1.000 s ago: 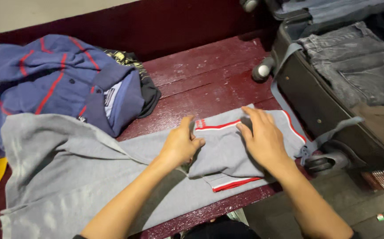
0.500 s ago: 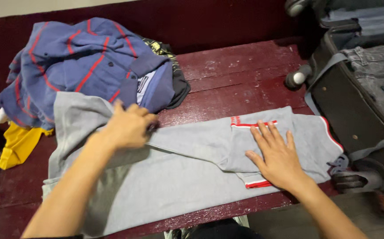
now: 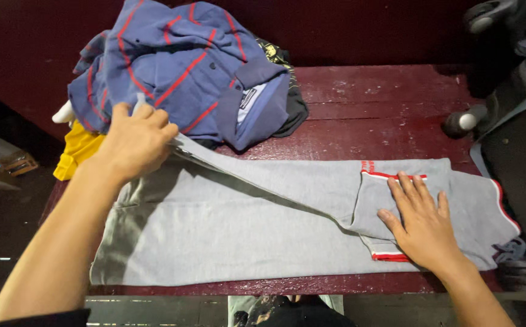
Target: The person folds a gray polo shirt on a dark red surface and places it into an open suitcase.
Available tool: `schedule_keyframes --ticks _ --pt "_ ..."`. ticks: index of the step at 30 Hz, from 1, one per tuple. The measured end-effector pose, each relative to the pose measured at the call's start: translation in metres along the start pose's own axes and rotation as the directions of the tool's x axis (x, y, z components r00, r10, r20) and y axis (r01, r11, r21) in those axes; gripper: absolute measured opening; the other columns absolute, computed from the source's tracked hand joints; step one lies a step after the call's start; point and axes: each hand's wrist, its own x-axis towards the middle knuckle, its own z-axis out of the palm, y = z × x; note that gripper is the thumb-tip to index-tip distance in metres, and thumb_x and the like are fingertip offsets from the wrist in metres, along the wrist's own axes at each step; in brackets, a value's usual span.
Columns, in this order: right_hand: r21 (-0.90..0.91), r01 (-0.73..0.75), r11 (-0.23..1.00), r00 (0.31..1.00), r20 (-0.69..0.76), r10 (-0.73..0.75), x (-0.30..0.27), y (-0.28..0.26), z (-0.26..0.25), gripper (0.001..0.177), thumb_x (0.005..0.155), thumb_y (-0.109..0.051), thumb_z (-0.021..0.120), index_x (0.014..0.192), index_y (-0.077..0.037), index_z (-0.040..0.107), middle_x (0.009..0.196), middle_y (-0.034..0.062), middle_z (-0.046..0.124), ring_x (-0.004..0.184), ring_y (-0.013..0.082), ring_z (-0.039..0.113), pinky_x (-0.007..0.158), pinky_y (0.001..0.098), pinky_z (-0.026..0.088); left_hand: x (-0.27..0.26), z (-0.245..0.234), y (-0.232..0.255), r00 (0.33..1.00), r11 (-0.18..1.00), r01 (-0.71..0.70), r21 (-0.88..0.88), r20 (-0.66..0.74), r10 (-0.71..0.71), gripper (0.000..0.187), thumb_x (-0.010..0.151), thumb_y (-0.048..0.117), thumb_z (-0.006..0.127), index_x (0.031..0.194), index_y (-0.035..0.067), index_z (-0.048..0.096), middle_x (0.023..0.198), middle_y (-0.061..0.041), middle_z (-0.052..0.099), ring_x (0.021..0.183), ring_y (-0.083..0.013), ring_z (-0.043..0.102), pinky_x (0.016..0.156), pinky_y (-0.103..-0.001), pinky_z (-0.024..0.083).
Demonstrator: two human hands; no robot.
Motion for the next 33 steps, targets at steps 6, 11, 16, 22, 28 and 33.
schedule_keyframes --ticks 6,11,16,22,28,33 --pt "0.024 -0.006 1.000 1.000 0.018 0.005 0.000 0.004 0.005 0.075 0.094 -0.056 0.046 0.155 -0.013 0.039 0.165 0.0124 0.030 0.153 0.0328 0.022 0.114 0.0679 0.017 -0.045 -0.014 -0.004 0.971 0.987 -0.052 -0.153 -0.240 0.014 0.024 0.070 0.027 0.073 0.090 0.015 0.066 0.100 -0.002 0.067 0.110 -0.0244 0.063 0.104 -0.070 0.036" --pt "0.027 -0.007 1.000 1.000 0.011 0.006 -0.001 0.001 0.004 0.076 0.094 -0.057 0.044 0.156 -0.014 0.037 0.166 0.0113 0.030 0.154 0.0319 0.022 0.115 0.0681 0.017 -0.064 -0.008 -0.001 0.999 0.998 -0.005 0.055 -0.053 0.008 0.023 0.079 0.017 0.070 0.101 0.019 0.066 0.095 0.001 0.065 0.103 -0.0237 0.063 0.102 -0.061 0.041" --pt "0.022 -0.015 1.000 1.000 0.017 0.015 -0.001 0.001 0.004 0.076 0.094 -0.057 0.043 0.157 -0.015 0.037 0.166 0.0105 0.030 0.155 0.0316 0.022 0.115 0.0684 0.017 -0.088 -0.014 -0.011 0.980 0.987 0.083 0.140 -0.190 -0.055 0.019 0.085 0.017 0.070 0.102 0.020 0.065 0.096 -0.002 0.062 0.102 -0.0260 0.062 0.102 -0.056 0.042" --pt "0.028 -0.006 1.000 1.000 0.023 0.005 0.000 0.002 0.003 0.075 0.095 -0.057 0.044 0.157 -0.014 0.037 0.166 0.0106 0.029 0.154 0.0321 0.021 0.115 0.0680 0.016 -0.131 -0.015 -0.003 0.970 0.975 0.099 0.198 -0.238 -0.050 0.016 0.082 0.018 0.068 0.096 0.016 0.063 0.100 0.000 0.064 0.099 -0.0235 0.061 0.108 -0.062 0.040" --pt "0.020 -0.008 1.000 0.999 0.045 0.007 0.000 0.000 -0.003 0.075 0.095 -0.057 0.042 0.156 -0.015 0.037 0.167 0.0096 0.029 0.156 0.0307 0.021 0.116 0.0676 0.017 -0.168 -0.003 0.029 0.990 0.979 0.138 0.148 0.009 -0.141 0.038 0.080 0.016 0.069 0.117 0.021 0.065 0.098 -0.003 0.061 0.095 -0.0251 0.062 0.094 -0.053 0.044" --pt "0.033 0.002 0.999 1.000 0.025 -0.003 0.001 -0.002 -0.002 0.075 0.095 -0.058 0.041 0.156 -0.014 0.037 0.167 0.0111 0.029 0.155 0.0321 0.021 0.115 0.0682 0.016 -0.169 0.001 0.024 0.889 0.838 0.435 -0.330 0.307 -0.341 0.052 0.069 0.025 0.075 0.121 0.024 0.071 0.109 -0.012 0.065 0.102 -0.0340 0.063 0.088 -0.047 0.053"
